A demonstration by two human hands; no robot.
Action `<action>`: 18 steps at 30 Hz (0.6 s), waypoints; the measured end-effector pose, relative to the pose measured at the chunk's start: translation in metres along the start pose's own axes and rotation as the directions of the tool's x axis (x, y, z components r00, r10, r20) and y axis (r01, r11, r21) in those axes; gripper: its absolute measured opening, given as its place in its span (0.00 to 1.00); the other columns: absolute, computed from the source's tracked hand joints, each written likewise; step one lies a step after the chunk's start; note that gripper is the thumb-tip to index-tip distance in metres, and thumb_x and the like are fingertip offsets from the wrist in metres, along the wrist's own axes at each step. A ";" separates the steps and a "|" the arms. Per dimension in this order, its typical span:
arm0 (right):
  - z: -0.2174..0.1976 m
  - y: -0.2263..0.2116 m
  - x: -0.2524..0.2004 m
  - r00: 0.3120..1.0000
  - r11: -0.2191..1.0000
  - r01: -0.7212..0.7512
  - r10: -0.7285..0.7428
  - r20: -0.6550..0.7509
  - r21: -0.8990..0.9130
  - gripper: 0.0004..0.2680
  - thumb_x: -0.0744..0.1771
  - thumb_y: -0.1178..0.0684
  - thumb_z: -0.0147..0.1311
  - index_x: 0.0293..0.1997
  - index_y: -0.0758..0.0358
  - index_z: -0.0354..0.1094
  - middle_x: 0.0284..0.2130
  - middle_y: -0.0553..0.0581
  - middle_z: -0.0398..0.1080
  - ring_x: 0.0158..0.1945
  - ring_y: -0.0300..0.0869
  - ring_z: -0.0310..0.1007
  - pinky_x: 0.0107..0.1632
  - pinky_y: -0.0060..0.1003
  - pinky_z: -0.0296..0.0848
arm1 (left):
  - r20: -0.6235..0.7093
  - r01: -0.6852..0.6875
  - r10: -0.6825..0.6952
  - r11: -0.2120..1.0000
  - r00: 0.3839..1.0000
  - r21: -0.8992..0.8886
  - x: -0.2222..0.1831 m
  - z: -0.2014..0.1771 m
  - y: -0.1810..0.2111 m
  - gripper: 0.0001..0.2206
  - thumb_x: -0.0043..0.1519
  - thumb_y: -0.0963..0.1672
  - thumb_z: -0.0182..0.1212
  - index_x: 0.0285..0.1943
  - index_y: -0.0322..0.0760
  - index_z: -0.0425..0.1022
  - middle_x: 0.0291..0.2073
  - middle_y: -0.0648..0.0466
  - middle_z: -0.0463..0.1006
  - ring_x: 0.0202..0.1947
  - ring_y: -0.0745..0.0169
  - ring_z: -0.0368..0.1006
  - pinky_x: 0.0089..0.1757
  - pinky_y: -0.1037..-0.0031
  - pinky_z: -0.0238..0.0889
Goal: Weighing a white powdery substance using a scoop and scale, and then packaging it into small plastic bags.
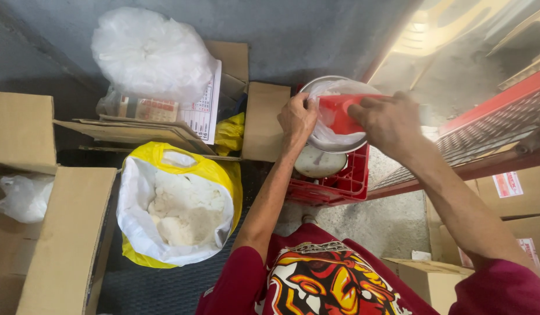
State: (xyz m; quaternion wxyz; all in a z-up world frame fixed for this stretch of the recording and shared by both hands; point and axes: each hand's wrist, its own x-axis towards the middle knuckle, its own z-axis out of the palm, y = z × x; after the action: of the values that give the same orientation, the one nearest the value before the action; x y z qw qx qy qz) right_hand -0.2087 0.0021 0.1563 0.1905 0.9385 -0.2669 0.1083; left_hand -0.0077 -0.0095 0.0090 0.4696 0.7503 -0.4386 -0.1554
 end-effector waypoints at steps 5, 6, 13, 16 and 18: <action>0.038 0.009 0.001 0.996 0.992 -0.019 0.031 0.089 -0.124 0.05 0.70 0.48 0.53 0.41 0.48 0.77 0.23 0.45 0.71 0.18 0.37 0.68 0.28 0.37 0.67 | -0.016 -0.022 0.021 1.000 1.000 -0.015 -0.001 -0.001 -0.003 0.13 0.60 0.48 0.58 0.49 0.42 0.81 0.45 0.48 0.84 0.48 0.43 0.78 0.49 0.53 0.67; 0.039 0.015 0.000 0.988 0.978 -0.027 0.058 0.143 -0.206 0.07 0.71 0.47 0.52 0.39 0.49 0.76 0.22 0.45 0.71 0.16 0.37 0.68 0.27 0.37 0.67 | -0.013 -0.026 0.026 1.000 1.000 0.010 -0.003 0.000 -0.003 0.13 0.60 0.48 0.59 0.48 0.42 0.82 0.45 0.47 0.84 0.48 0.42 0.78 0.48 0.52 0.66; 0.016 0.018 -0.003 0.999 0.995 0.024 -0.026 -0.019 -0.093 0.04 0.69 0.52 0.54 0.38 0.50 0.75 0.26 0.46 0.71 0.28 0.38 0.72 0.33 0.39 0.67 | 0.033 0.041 -0.040 0.999 0.999 -0.026 -0.003 0.000 -0.006 0.13 0.60 0.48 0.58 0.49 0.42 0.82 0.45 0.47 0.83 0.48 0.41 0.78 0.49 0.53 0.66; 0.018 0.015 -0.005 1.000 0.997 0.029 -0.029 -0.005 -0.066 0.04 0.68 0.52 0.54 0.41 0.50 0.77 0.27 0.47 0.74 0.25 0.40 0.73 0.30 0.39 0.67 | 0.026 0.029 -0.028 0.998 0.999 -0.048 -0.003 0.004 -0.004 0.13 0.59 0.48 0.58 0.49 0.44 0.82 0.43 0.47 0.84 0.47 0.42 0.78 0.49 0.54 0.68; 0.017 0.018 -0.009 0.999 0.997 -0.043 0.043 -0.003 -0.061 0.04 0.68 0.55 0.53 0.41 0.51 0.76 0.30 0.47 0.74 0.26 0.40 0.73 0.34 0.40 0.68 | 0.014 0.018 -0.017 0.998 1.000 -0.068 -0.002 0.002 -0.001 0.13 0.59 0.48 0.58 0.48 0.43 0.82 0.43 0.48 0.84 0.46 0.43 0.79 0.48 0.54 0.68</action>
State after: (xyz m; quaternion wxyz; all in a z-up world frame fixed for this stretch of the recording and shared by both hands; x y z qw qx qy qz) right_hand -0.2241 -0.0149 0.1432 0.2168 0.9262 -0.2901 0.1052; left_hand -0.0092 -0.0092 0.0064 0.4904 0.7367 -0.4295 -0.1794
